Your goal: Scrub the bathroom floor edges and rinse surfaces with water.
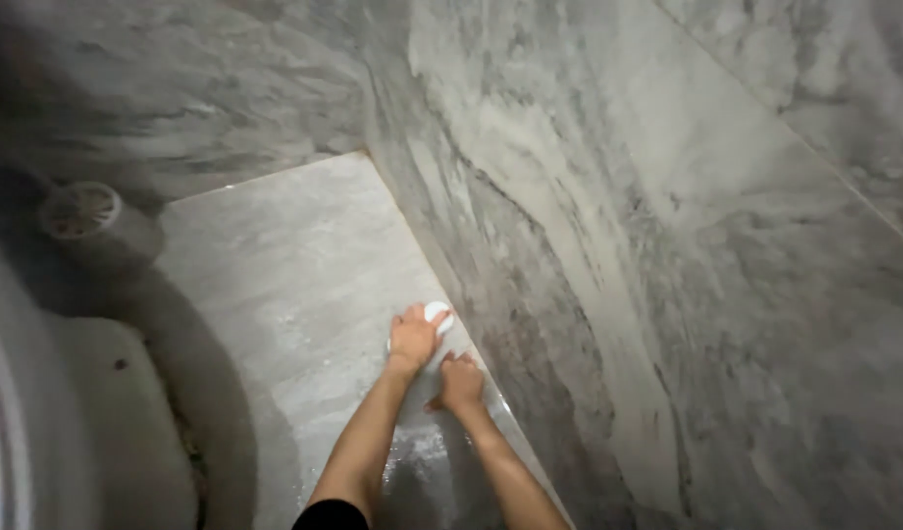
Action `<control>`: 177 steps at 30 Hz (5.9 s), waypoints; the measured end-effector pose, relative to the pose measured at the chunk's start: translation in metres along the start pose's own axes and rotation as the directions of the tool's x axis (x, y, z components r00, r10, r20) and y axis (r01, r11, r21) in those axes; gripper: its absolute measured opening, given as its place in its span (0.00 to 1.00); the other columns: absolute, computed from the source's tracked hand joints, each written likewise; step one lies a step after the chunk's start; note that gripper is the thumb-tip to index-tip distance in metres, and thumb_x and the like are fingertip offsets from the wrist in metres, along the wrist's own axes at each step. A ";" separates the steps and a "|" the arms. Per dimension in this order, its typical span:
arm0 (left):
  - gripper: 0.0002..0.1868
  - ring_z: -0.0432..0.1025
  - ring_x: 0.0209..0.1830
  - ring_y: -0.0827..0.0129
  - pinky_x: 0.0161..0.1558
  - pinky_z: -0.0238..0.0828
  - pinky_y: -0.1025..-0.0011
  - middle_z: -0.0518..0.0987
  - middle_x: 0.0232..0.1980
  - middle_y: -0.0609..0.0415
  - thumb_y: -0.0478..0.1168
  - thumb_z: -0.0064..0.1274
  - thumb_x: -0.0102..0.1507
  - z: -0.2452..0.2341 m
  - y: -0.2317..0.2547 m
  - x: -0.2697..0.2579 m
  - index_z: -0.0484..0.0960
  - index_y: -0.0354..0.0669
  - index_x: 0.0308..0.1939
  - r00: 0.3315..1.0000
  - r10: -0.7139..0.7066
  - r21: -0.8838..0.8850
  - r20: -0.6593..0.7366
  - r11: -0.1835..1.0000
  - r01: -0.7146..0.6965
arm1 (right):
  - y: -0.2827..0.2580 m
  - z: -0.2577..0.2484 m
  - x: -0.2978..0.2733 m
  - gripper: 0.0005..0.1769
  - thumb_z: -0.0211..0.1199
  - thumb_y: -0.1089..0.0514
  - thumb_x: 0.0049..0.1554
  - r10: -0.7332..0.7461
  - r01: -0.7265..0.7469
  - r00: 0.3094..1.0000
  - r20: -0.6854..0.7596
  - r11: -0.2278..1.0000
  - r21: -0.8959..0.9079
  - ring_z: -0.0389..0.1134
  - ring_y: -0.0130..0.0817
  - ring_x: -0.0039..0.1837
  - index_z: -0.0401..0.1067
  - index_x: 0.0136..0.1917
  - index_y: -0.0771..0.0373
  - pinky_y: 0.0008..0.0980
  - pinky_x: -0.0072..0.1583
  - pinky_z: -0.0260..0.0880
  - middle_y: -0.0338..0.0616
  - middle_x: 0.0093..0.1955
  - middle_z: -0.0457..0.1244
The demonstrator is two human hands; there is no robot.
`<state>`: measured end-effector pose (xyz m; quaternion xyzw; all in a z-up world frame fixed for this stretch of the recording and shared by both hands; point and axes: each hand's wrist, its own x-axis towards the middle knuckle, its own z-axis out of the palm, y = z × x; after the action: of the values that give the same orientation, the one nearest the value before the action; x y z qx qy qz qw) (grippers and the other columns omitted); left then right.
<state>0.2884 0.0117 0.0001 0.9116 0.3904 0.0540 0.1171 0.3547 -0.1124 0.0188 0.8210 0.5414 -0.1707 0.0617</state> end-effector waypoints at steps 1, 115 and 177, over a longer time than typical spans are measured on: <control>0.29 0.68 0.59 0.56 0.55 0.66 0.50 0.73 0.56 0.51 0.52 0.55 0.61 -0.006 -0.001 -0.013 0.70 0.77 0.68 1.000 -0.004 0.013 -0.012 1.000 0.005 | -0.001 -0.005 0.000 0.76 0.87 0.32 0.26 -0.011 0.011 1.000 -0.013 1.000 0.005 0.64 0.53 0.70 0.55 0.74 0.75 0.43 0.64 0.69 0.64 0.66 0.62; 0.40 0.70 0.63 0.41 0.60 0.68 0.51 0.72 0.65 0.34 0.60 0.55 0.62 -1.100 -0.222 -0.628 0.60 0.40 0.67 0.794 -0.607 -0.505 -0.043 0.699 0.507 | -0.682 -0.784 -0.616 0.41 0.80 0.40 0.34 -0.024 0.380 0.863 -0.504 0.687 0.619 0.74 0.53 0.52 0.71 0.59 0.52 0.48 0.54 0.73 0.51 0.48 0.72; 0.40 0.75 0.60 0.40 0.61 0.71 0.53 0.80 0.55 0.30 0.65 0.53 0.63 -1.116 -0.510 -0.332 0.69 0.36 0.64 0.836 -0.542 -0.729 -0.083 0.606 0.320 | -0.858 -0.802 -0.236 0.38 0.68 0.37 0.60 0.355 0.309 0.717 -0.600 0.609 0.730 0.66 0.48 0.61 0.63 0.69 0.67 0.44 0.64 0.65 0.55 0.59 0.64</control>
<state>-0.5086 0.3028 0.9459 0.6585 0.5646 0.3005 0.3966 -0.3383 0.2609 0.9217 0.7677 0.3769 -0.0688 -0.5136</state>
